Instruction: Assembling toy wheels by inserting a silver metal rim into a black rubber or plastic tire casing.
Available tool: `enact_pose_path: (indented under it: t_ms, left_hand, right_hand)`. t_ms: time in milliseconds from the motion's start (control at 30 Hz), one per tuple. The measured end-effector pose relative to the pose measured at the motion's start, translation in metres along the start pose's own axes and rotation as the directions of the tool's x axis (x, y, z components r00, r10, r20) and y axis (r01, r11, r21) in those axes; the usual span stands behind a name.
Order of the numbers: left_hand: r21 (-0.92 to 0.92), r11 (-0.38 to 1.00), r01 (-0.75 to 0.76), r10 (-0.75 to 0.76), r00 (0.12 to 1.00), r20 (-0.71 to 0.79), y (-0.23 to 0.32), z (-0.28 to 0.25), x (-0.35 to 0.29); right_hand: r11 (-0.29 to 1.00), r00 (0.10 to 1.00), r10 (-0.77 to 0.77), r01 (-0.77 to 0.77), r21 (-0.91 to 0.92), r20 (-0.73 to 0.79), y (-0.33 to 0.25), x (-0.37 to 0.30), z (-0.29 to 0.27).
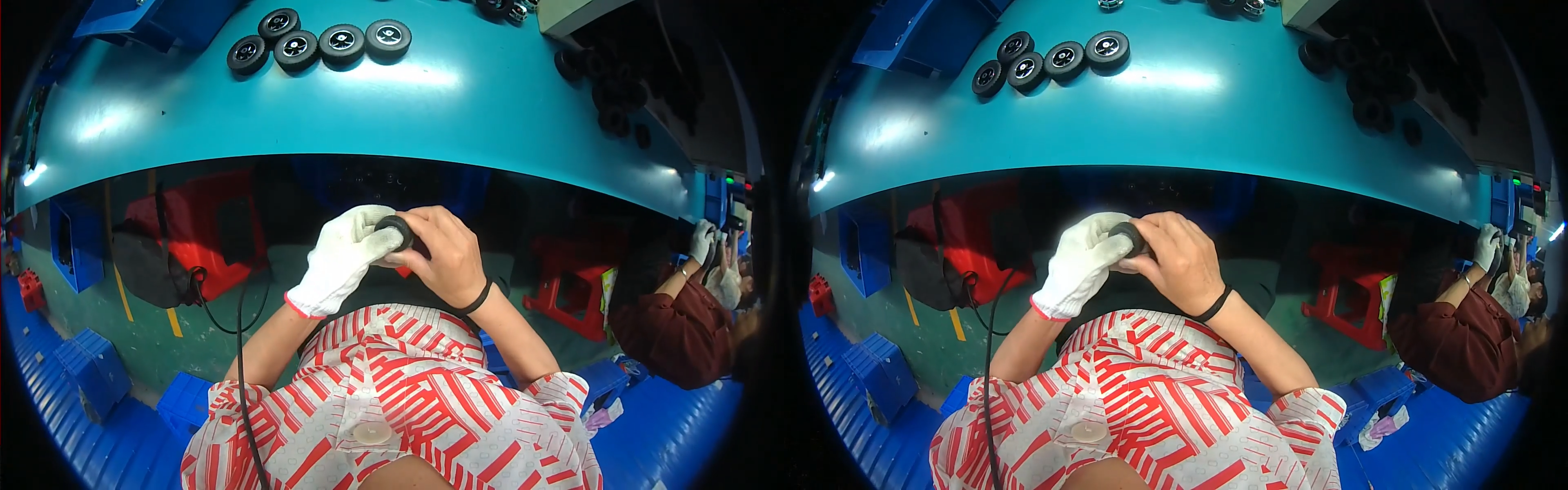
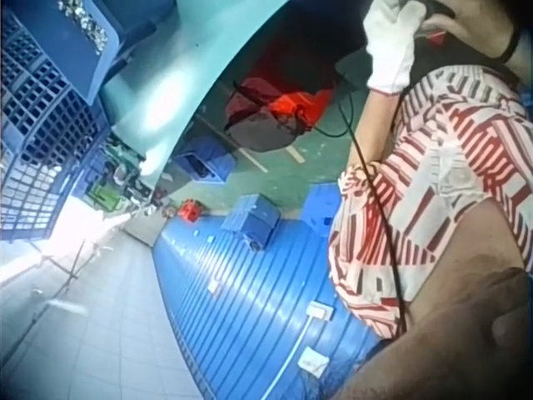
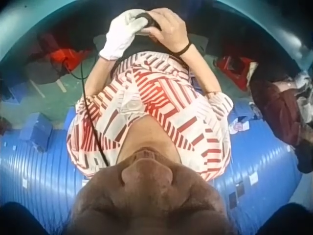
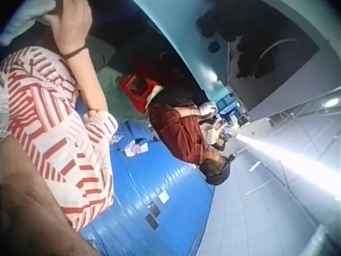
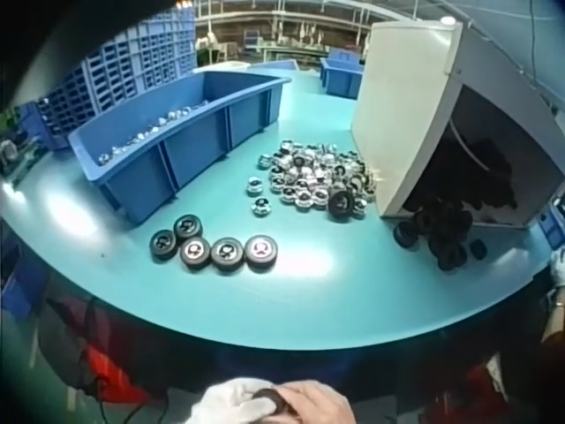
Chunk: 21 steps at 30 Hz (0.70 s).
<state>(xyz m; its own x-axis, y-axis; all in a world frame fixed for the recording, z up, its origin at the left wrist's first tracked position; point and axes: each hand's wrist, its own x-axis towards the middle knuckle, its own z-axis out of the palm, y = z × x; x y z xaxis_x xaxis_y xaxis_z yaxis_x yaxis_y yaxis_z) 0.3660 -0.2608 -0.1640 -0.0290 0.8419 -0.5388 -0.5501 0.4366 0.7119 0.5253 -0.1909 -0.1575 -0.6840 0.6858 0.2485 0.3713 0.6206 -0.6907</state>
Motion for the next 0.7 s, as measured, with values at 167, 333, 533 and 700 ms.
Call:
enact_pose_path:
  t_ms: [167,333,533,700]
  left_hand:
    - [0.116,0.993,0.023,-0.029,0.998,0.048,0.008,0.007,-0.001]
    - [-0.047,0.998,-0.034,0.036,0.998,0.052,0.006,0.015,-0.002]
    - [0.074,0.995,-0.071,0.070,0.997,0.017,-0.002,0.015,0.003]
    - [0.179,0.983,-0.038,0.031,0.999,0.042,0.008,0.018,0.000]
  right_hand:
    - [0.990,0.997,-0.028,0.018,0.137,0.071,0.005,0.005,-0.013]
    - [0.989,0.997,0.009,0.003,0.148,-0.081,0.012,-0.003,-0.004]
    - [0.993,0.999,0.033,-0.035,0.117,0.025,0.009,-0.001,-0.004]
    - [0.989,0.994,-0.105,0.107,0.105,-0.023,0.019,-0.009,0.001]
